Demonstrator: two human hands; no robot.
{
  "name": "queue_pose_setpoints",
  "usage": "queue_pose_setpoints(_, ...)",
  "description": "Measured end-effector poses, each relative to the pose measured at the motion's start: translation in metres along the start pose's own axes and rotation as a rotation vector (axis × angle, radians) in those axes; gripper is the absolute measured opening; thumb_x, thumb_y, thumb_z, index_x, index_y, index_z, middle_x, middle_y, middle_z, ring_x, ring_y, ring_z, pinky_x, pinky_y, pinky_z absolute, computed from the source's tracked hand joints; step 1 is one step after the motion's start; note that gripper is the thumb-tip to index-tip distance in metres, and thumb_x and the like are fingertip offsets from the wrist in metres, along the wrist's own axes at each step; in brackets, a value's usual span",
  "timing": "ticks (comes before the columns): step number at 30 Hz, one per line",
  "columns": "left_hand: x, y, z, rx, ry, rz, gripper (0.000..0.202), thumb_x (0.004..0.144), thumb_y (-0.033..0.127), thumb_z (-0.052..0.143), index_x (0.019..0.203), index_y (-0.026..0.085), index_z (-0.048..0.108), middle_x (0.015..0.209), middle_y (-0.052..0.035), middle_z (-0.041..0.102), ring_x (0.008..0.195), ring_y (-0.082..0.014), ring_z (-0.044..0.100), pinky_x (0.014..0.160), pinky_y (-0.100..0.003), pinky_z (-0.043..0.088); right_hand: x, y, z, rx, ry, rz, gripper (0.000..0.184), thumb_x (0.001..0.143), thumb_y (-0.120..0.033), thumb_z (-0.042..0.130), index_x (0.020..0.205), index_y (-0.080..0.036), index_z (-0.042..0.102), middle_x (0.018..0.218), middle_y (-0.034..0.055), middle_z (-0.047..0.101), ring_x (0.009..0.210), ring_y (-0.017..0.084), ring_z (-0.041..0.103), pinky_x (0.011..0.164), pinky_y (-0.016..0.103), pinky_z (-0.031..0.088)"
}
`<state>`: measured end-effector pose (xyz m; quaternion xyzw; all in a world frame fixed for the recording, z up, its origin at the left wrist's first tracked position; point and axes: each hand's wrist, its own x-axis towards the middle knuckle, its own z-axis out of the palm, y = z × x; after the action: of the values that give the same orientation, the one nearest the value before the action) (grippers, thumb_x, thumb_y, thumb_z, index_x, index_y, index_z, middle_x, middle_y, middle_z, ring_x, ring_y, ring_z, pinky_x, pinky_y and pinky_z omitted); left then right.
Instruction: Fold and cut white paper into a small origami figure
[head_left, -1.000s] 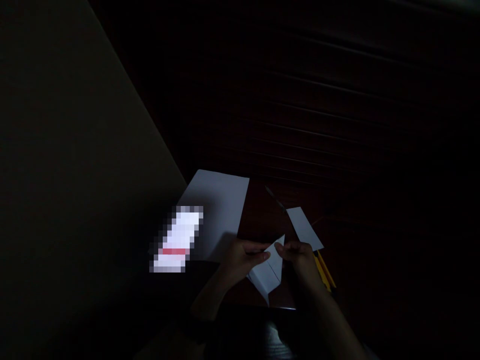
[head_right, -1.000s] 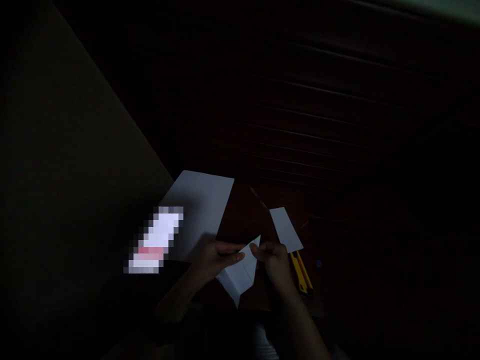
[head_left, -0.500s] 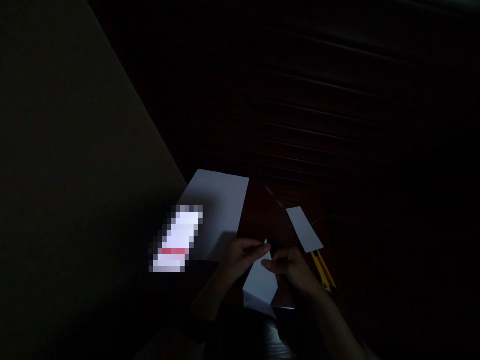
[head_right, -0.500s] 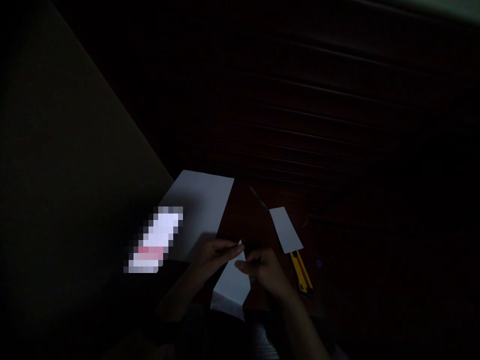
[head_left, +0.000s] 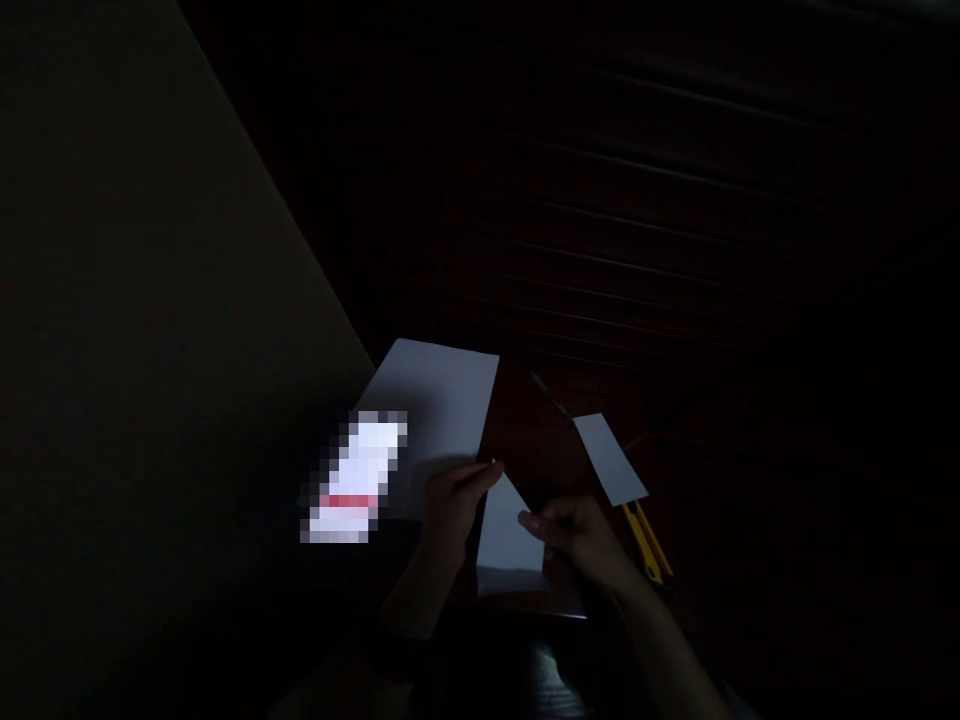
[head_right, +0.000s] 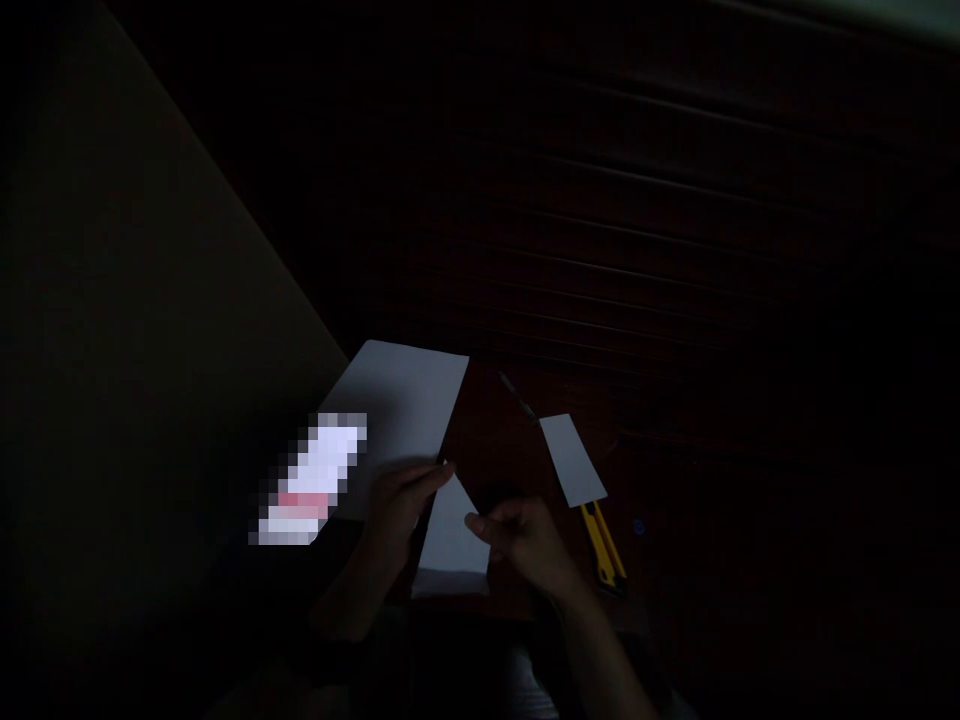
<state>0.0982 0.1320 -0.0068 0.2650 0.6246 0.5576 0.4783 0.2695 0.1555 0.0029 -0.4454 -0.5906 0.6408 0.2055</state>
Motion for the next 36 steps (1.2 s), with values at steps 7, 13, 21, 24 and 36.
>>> queue_pose_setpoints(7,-0.001,0.002,0.002,-0.016,-0.151,-0.002,0.024,0.068,0.037,0.066,0.066,0.014,0.066,0.059,-0.0012,0.063,0.054,-0.0136,0.056,0.049,-0.021,0.04,-0.004,-0.001,0.0,-0.067,-0.015,0.005,0.037,0.074,-0.042,0.062,0.052,-0.013,0.057,0.047,-0.0023,0.05,0.044,0.008,0.041,0.044,0.019,0.029)
queue_pose_setpoints(13,-0.001,0.004,0.0,-0.082,-0.063,-0.065,0.024,0.066,0.036,0.068,0.07,0.012,0.069,0.066,-0.0064,0.068,0.059,-0.0168,0.061,0.052,-0.022,0.044,-0.005,-0.004,-0.003,-0.053,-0.036,-0.037,0.037,0.076,-0.04,0.06,0.051,-0.013,0.056,0.046,-0.0033,0.048,0.045,0.007,0.04,0.045,0.02,0.028)
queue_pose_setpoints(21,0.0,0.009,0.001,-0.182,0.014,-0.079,0.026,0.067,0.036,0.067,0.077,0.012,0.069,0.076,-0.0092,0.071,0.066,-0.0205,0.066,0.054,-0.024,0.047,-0.003,-0.001,-0.006,0.11,-0.065,-0.004,0.025,0.078,-0.035,0.059,0.072,-0.012,0.066,0.063,0.0002,0.059,0.057,0.01,0.049,0.055,0.021,0.036)
queue_pose_setpoints(24,0.001,0.009,0.001,-0.183,0.039,-0.061,0.026,0.065,0.035,0.069,0.076,0.012,0.069,0.075,-0.0092,0.071,0.065,-0.0204,0.066,0.051,-0.024,0.046,-0.004,-0.001,-0.007,0.153,-0.126,-0.016,0.021,0.079,-0.031,0.058,0.076,-0.012,0.067,0.069,0.0016,0.062,0.062,0.012,0.052,0.06,0.022,0.038)
queue_pose_setpoints(36,0.006,-0.003,-0.005,-0.051,0.097,-0.004,0.032,0.066,0.04,0.066,0.08,0.012,0.07,0.076,-0.0103,0.071,0.063,-0.0205,0.065,0.049,-0.023,0.044,-0.008,-0.012,-0.01,0.205,-0.289,-0.051,0.026,0.082,-0.032,0.053,0.093,-0.013,0.067,0.08,0.005,0.067,0.073,0.016,0.058,0.067,0.027,0.043)
